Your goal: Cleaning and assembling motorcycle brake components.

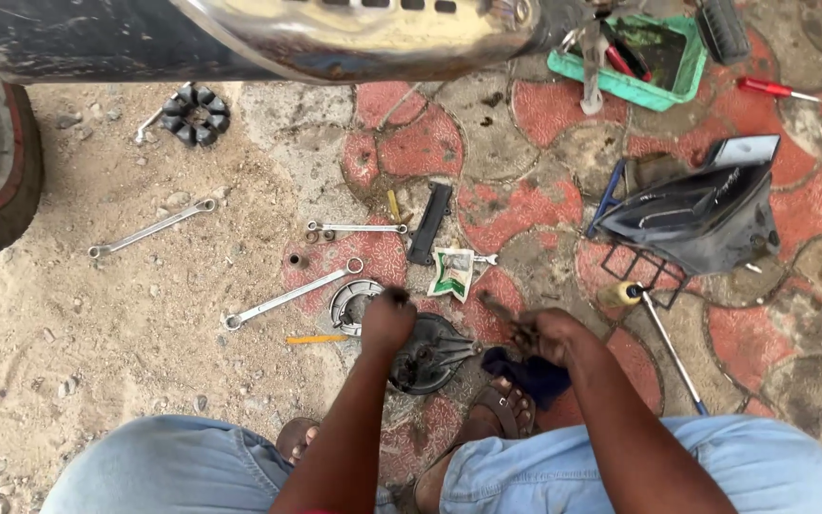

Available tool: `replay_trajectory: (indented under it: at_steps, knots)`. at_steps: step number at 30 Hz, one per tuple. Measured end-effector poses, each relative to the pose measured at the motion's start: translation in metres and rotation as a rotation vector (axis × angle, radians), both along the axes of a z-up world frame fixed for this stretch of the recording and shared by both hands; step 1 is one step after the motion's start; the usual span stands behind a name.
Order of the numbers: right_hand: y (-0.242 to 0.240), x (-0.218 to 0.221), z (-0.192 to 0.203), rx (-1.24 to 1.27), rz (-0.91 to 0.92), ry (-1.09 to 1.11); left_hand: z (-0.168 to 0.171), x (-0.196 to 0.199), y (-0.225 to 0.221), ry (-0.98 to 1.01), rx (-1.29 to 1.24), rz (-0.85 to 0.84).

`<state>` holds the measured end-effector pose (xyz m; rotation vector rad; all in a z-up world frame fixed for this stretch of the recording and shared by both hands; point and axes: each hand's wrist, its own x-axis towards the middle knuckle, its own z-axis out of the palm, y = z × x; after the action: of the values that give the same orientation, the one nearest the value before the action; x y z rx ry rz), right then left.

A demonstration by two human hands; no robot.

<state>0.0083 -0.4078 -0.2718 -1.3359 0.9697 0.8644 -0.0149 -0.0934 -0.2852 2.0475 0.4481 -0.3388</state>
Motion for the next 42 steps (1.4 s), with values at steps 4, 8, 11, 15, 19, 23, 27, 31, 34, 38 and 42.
replay_trajectory:
  at_steps: [4, 8, 11, 15, 19, 23, 27, 31, 34, 38, 42]
  knots:
    - [0.029, 0.042, 0.039, -0.145, 0.073, -0.478, 0.131, 0.041, 0.015, -0.217, -0.037, -0.094]
    - [0.037, 0.06, 0.018, -0.948, 0.35, -0.998, 0.262, 0.027, 0.045, -0.389, 0.132, -0.513]
    - [0.019, 0.065, -0.012, -1.308, 0.76, -0.804, 0.273, 0.011, 0.073, -0.491, -0.068, -0.607]
    - [0.017, 0.059, -0.012, -1.283, 0.694, -0.679, 0.254, 0.016, 0.083, -0.232, 0.387, -0.549]
    - [0.012, 0.062, -0.015, -1.26, 0.781, -0.615, 0.239, 0.03, 0.067, -0.33, 0.178, -0.547]
    - [0.057, 0.044, 0.031, -1.144, 0.799, -0.632, 0.206, 0.04, 0.042, -0.184, 0.13, -0.519]
    - [0.127, 0.005, 0.068, -1.099, 0.655, -0.846, 0.132, 0.043, 0.007, -0.01, -0.136, -0.444]
    - [0.173, -0.046, 0.131, -0.945, 0.585, -1.315, 0.121, 0.043, -0.004, 0.206, -0.399, -0.268]
    - [0.15, -0.066, 0.157, -0.902, 0.636, -1.348, 0.105, 0.056, 0.006, 0.109, -0.633, -0.253]
    - [0.071, -0.082, 0.028, -1.116, 0.546, -0.874, 0.175, 0.053, 0.029, 0.384, -0.746, -0.195]
    - [0.06, -0.107, 0.02, -1.138, 0.649, -0.165, 0.177, 0.047, 0.032, 0.334, -0.914, -0.294]
